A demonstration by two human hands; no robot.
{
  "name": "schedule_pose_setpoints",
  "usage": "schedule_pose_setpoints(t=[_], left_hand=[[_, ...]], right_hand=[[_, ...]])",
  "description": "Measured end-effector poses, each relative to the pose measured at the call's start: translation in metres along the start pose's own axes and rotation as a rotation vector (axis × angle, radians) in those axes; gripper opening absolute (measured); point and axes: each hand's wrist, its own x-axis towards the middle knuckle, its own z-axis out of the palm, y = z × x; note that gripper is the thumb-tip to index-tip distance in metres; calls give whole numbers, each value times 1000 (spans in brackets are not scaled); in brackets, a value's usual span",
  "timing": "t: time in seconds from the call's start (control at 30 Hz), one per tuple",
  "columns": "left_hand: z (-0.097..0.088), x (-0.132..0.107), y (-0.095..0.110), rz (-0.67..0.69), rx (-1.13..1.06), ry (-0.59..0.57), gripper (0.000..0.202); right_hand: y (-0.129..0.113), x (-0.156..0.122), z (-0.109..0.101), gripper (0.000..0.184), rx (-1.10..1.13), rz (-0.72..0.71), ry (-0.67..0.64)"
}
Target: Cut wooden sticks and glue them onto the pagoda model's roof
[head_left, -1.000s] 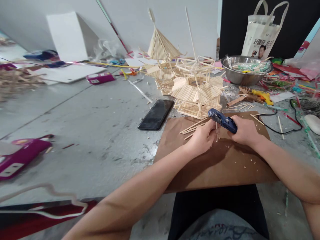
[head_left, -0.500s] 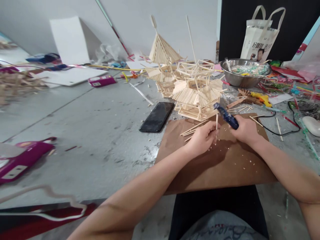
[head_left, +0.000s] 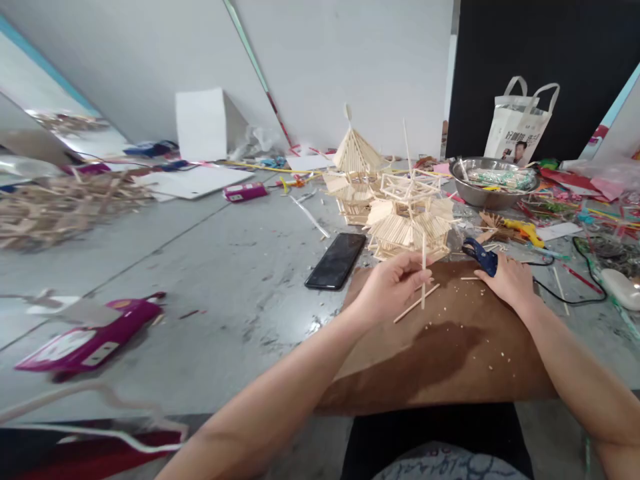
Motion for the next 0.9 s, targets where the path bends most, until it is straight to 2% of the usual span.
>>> schedule_pose_setpoints(t=[0.07, 0.13, 0.27, 0.37, 0.5, 0.57, 0.67, 0.77, 0.9], left_hand=[[-15, 8, 13, 36, 14, 77, 11], [-29, 18, 23, 16, 17, 173, 12], [-48, 40, 36, 55, 48, 316, 17], [-55, 55, 44, 76, 54, 347, 15], [-63, 72, 55, 103, 57, 353, 11], [-68, 79, 58, 103, 27, 379, 8], [-75, 86, 61, 101, 5, 426, 7], [-80, 91, 60, 115, 28, 475, 10], [-83, 98, 52, 69, 74, 488, 12]], right_hand=[[1, 0, 4, 69, -36, -21, 2], [1, 0, 8, 69, -56, -36, 0], [0, 2, 10, 71, -27, -60, -56], [1, 5, -1, 64, 24, -90, -71], [12, 19, -28, 48, 131, -168, 10], [26, 35, -38, 45, 143, -125, 16], [53, 67, -38, 42, 105, 83, -56], [80, 100, -22, 40, 40, 305, -200], [107, 131, 5, 34, 44, 387, -308]])
